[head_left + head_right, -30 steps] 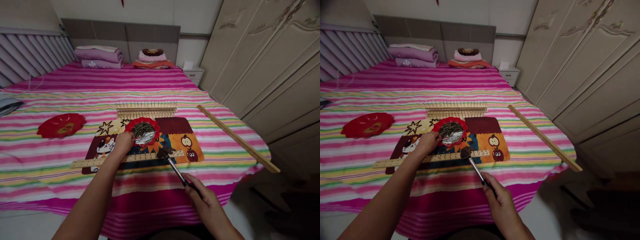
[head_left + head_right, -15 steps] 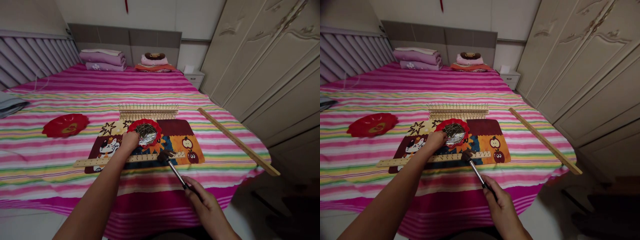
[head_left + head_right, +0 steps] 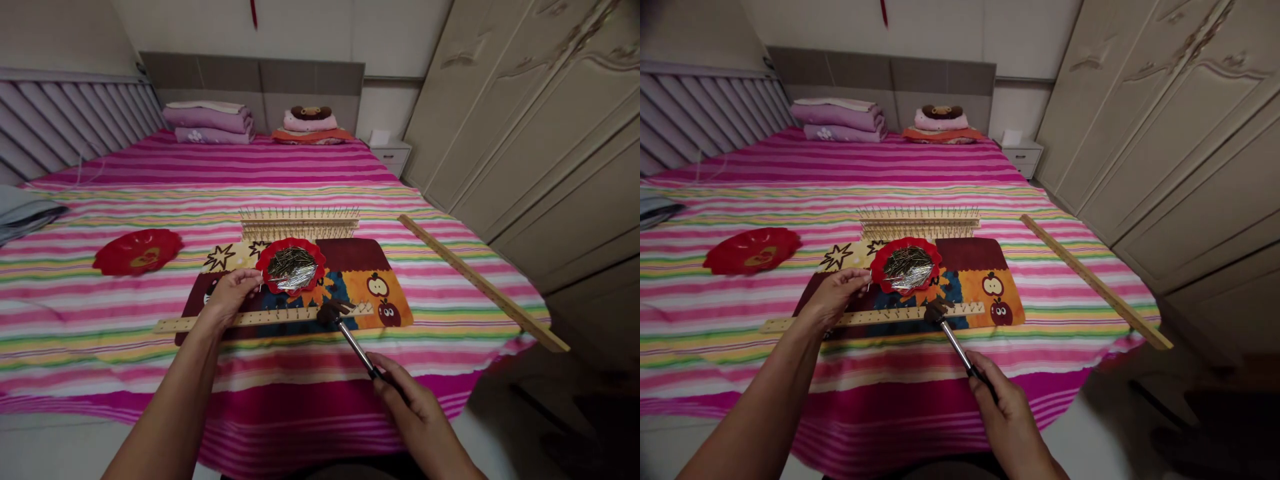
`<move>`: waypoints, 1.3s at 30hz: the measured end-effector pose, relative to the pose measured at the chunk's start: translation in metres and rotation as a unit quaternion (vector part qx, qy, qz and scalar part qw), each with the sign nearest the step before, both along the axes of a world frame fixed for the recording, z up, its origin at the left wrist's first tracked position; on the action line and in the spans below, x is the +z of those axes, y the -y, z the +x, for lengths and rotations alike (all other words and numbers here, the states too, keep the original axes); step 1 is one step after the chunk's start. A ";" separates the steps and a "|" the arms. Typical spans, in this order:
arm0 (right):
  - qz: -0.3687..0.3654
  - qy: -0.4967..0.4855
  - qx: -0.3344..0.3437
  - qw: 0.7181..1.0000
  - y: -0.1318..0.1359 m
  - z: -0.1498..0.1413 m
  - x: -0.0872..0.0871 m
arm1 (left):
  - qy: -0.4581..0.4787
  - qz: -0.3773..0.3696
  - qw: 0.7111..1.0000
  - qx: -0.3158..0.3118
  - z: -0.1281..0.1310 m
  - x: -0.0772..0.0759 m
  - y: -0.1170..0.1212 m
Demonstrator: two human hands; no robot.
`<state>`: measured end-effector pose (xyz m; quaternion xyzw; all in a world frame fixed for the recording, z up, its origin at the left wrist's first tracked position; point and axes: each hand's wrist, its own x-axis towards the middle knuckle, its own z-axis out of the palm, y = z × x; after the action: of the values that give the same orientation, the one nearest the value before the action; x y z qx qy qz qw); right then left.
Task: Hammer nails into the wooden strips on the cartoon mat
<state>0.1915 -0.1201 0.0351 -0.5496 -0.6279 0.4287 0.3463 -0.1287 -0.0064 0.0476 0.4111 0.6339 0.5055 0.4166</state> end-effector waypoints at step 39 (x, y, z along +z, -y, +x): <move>-0.008 -0.001 0.072 0.997 -0.005 -0.032 0.013 | -0.301 -0.025 0.952 0.037 0.028 -0.045 0.063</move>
<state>0.1596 -0.1153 0.0482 -0.5052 -0.6618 0.4582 0.3112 -0.1005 -0.0694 0.0025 0.5096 0.7575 0.3572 0.1972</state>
